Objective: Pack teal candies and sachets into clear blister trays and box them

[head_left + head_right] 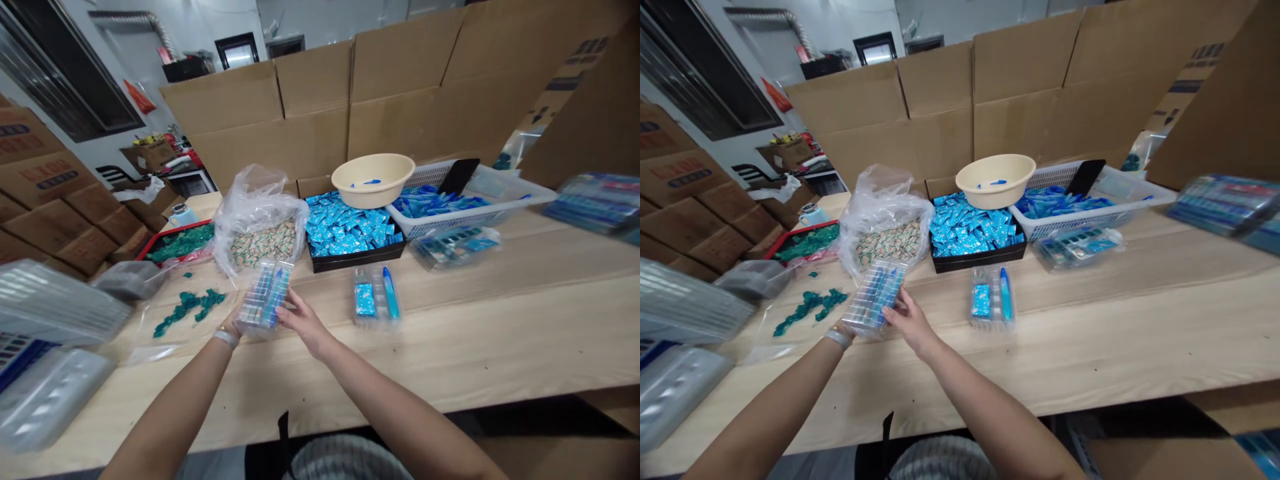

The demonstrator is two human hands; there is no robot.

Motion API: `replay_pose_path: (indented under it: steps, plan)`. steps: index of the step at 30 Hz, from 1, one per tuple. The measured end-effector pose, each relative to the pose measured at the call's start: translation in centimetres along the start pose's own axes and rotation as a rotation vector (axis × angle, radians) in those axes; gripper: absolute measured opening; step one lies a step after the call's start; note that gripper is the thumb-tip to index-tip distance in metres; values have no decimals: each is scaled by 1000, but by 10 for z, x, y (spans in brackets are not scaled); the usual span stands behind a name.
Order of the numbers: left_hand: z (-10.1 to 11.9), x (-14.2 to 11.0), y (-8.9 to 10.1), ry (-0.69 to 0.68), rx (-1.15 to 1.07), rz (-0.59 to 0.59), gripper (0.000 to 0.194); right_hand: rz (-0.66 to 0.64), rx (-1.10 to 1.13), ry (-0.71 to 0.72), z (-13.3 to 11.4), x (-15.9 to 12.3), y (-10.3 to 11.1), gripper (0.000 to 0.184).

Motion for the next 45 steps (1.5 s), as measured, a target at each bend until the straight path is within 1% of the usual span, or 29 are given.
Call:
replay_pose_path:
  steps: [2, 5, 8, 11, 12, 14, 17, 18, 19, 20, 21, 23, 24, 26, 28, 29, 30, 31, 32, 33, 34, 36, 37, 38, 39, 41, 43, 45]
  plan:
    - [-4, -6, 1, -4, 1, 42, 51, 147, -15, -45, 9, 3, 19, 57]
    - [-14, -15, -6, -4, 13, 84, 45, 342, -42, -82, 20, 5, 52, 55]
    - [-24, -19, -21, 9, 39, 116, 38, 452, -125, -54, 24, 5, 75, 52]
    - [-30, -16, -38, 8, 21, 121, 34, 502, -299, 13, 17, -3, 87, 48]
    - [-30, -13, -43, 0, 6, 118, 32, 520, -394, 42, 10, -8, 90, 47]
    - [-32, -8, -52, -11, -28, 107, 31, 598, -660, 145, -13, -24, 96, 44]
    - [-35, -3, -68, -4, -91, 74, 32, 825, -1094, 362, -60, -50, 107, 41]
    - [-36, -2, -73, 5, -107, 60, 32, 905, -1204, 413, -74, -55, 113, 40]
    - [-37, -2, -79, 16, -120, 45, 33, 952, -1306, 440, -86, -56, 118, 38]
    - [-38, -1, -83, 23, -130, 34, 33, 956, -1410, 450, -94, -52, 123, 36]
    - [-39, -1, -87, 28, -138, 26, 34, 922, -1517, 449, -98, -45, 127, 34]
    - [-42, -2, -89, 47, -148, 17, 37, 808, -1705, 423, -97, -29, 134, 30]
    - [-44, -3, -88, 67, -150, 11, 39, 767, -1765, 403, -95, -24, 139, 29]
    - [-48, -5, -83, 122, -155, -17, 42, 763, -1797, 363, -94, -18, 149, 28]
    - [-52, -9, -78, 185, -174, -66, 45, 794, -1728, 354, -95, -20, 153, 27]
    - [-53, -12, -76, 213, -188, -92, 47, 808, -1649, 365, -97, -22, 152, 26]
    - [-54, -14, -74, 238, -200, -112, 49, 812, -1530, 372, -98, -24, 149, 27]
    - [-53, -16, -72, 253, -204, -121, 51, 796, -1367, 361, -97, -24, 147, 28]
    - [-52, -17, -71, 256, -199, -120, 52, 751, -1159, 321, -93, -22, 144, 29]
    - [-50, -18, -69, 248, -184, -111, 51, 668, -919, 244, -85, -17, 141, 32]
    - [-48, -18, -67, 231, -159, -102, 50, 554, -661, 141, -71, -9, 136, 35]
    - [-43, -17, -65, 182, -92, -98, 47, 304, -162, -69, -41, 5, 118, 36]
    - [-40, -16, -65, 158, -57, -104, 47, 207, 46, -139, -29, 10, 107, 35]
    - [-38, -16, -63, 138, -24, -112, 47, 139, 211, -181, -21, 14, 100, 31]
    - [-37, -16, -61, 123, 3, -114, 47, 104, 330, -198, -15, 16, 95, 26]
    - [-37, -18, -55, 122, 35, -98, 47, 84, 448, -190, -8, 18, 92, 14]
    - [-40, -21, -47, 143, 41, -61, 48, 61, 462, -179, -3, 20, 90, 6]
    - [-44, -24, -41, 163, 23, -27, 46, 35, 442, -178, 2, 22, 87, 11]
Point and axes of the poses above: each hand's wrist, its own x-axis towards the middle knuckle, its own y-axis out of the back of the hand, z = x × y, the point moved 8 cm from there along x, towards the middle knuckle, and after that the axes turned 15 degrees about -y, right-handed, at the moved point
